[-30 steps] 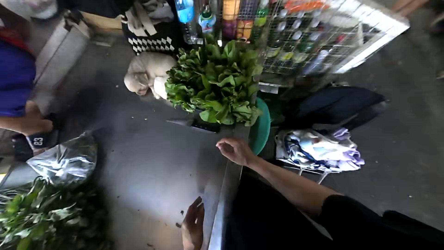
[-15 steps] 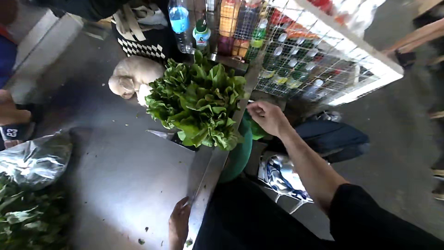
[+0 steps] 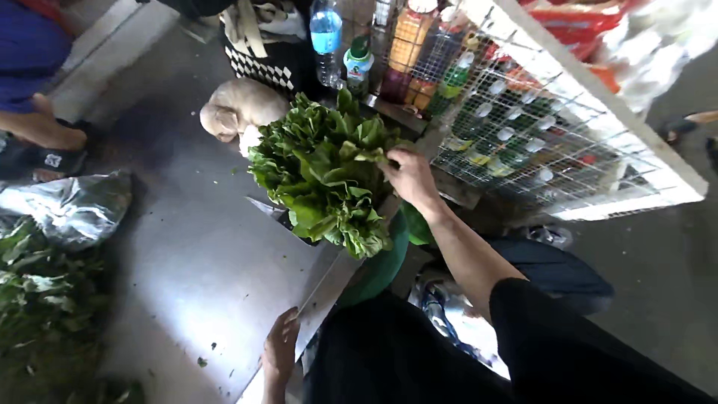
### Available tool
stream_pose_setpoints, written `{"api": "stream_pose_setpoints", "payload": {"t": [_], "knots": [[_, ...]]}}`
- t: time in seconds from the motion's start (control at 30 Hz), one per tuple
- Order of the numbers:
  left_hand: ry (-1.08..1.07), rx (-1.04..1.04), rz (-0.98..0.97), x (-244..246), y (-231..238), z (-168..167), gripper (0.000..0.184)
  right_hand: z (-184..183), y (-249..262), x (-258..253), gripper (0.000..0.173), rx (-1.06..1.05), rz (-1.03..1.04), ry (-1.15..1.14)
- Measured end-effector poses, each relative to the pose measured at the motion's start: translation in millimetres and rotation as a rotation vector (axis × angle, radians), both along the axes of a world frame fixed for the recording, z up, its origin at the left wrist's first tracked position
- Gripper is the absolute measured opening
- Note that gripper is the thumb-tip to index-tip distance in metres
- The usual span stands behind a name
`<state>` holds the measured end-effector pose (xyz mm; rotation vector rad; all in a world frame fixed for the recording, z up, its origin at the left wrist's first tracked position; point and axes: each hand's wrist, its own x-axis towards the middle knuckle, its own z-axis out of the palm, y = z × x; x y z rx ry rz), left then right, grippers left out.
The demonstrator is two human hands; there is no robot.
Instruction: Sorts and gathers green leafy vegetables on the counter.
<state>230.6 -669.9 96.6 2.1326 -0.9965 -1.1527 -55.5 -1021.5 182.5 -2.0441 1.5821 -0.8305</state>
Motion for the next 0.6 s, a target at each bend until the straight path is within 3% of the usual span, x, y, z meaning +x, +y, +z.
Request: {"api": "stream_pose_setpoints", "payload": {"t": [0.1, 0.3, 0.47, 0.6], "knots": [[0.014, -0.029, 0.083, -5, 24, -8, 0.030, 28, -9, -18, 0.034, 0.011, -0.100, -0.067], [0.026, -0.122, 0.092, 1, 30, -8, 0.031, 115, -9, -35, 0.033, -0.213, -0.093, -0.230], [0.016, -0.127, 0.081, 22, 21, 8, 0.033, 182, 41, 3, 0.031, -0.434, 0.162, -0.222], [0.049, -0.104, 0.126, 38, 51, 12, 0.034, 193, 92, 63, 0.030, -0.374, 0.450, -0.160]]}}
